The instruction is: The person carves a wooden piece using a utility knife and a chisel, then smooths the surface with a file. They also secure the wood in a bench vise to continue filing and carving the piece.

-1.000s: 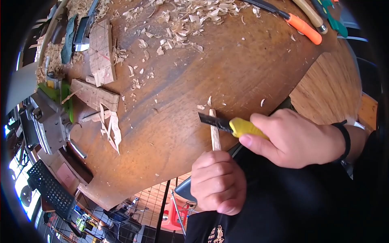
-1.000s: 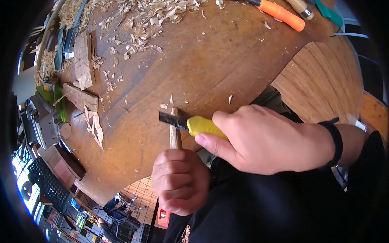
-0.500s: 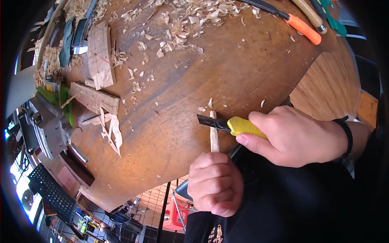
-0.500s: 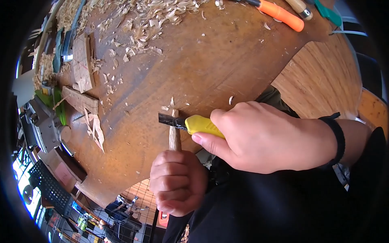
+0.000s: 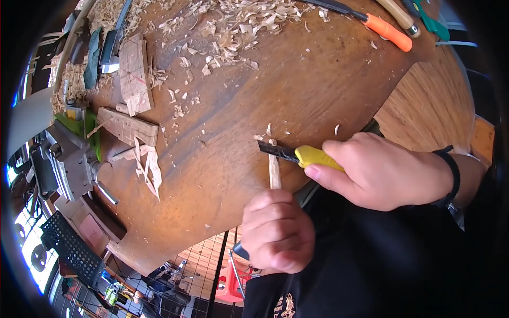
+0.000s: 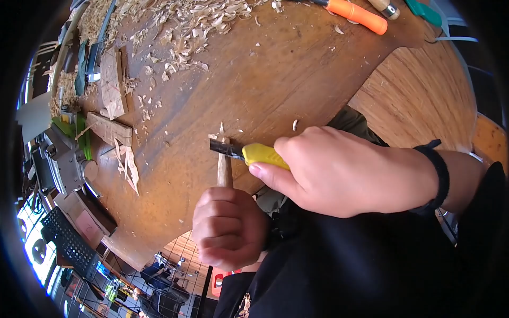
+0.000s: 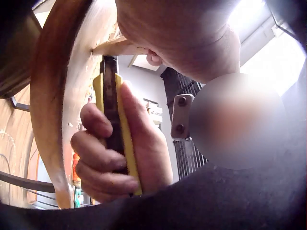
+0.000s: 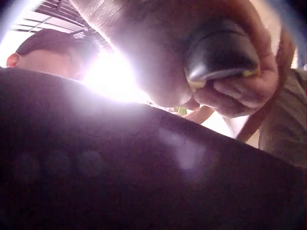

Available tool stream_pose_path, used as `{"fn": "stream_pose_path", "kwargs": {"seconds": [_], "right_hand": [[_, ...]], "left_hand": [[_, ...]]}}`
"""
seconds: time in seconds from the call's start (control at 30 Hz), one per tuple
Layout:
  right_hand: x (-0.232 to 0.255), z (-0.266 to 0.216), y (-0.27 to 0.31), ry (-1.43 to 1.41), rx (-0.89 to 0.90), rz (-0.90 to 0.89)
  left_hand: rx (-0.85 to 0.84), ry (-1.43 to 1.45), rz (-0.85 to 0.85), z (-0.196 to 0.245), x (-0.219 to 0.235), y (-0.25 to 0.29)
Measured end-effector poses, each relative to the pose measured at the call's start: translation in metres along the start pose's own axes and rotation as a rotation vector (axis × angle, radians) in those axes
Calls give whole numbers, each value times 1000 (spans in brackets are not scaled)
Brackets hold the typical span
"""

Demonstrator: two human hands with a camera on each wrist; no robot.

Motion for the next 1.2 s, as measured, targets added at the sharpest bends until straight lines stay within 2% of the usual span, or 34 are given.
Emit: {"fn": "stream_pose_path", "kwargs": {"seconds": [0.1,0.3,0.53,0.6,0.8,0.87,0.9,0.93,0.97,1.0,1.03,1.1,1.17,1.2], "right_hand": [[-2,2,-9,20,18,43],[1,5,3,-69,34,-32],[1,-1,-5,-9,-17,-47],[-3,0,-10,12,10,49],[-14,4,-7,-91,92,121],[-21,9,-5,-91,152,136],[-22,9,-3,-91,204,151],[-20,9,-1,-80,215,143],[-15,8,1,-198,209,163],[-10,7,3,-313,202,181],[-9,7,3,-293,211,172],[-6,6,6,-433,342,287],[-8,8,1,-464,325,224],[-13,10,-6,-567,331,234]], "left_hand": [[-71,-59,-78,-1,-3,-1],[-36,21,23,-2,6,-2],[-61,-3,9,-1,2,-1],[-74,-7,-19,-3,3,-1],[-84,24,-22,1,10,9],[33,82,138,3,13,10],[24,72,143,4,14,8],[55,145,263,2,18,6],[80,221,386,0,21,2],[87,235,409,1,23,-6],[67,232,423,2,26,-12],[121,433,522,3,32,-19],[114,517,518,7,37,-27],[155,668,560,7,36,-30]]}}
Point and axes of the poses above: each hand's wrist, its own y-axis away from the middle knuckle, its own x-axis out of the back of the hand, z = x × y, the point moved 2 cm from there along -y, towards the middle knuckle, and after that the axes turned 8 degrees about -z, right-handed, at the moved point
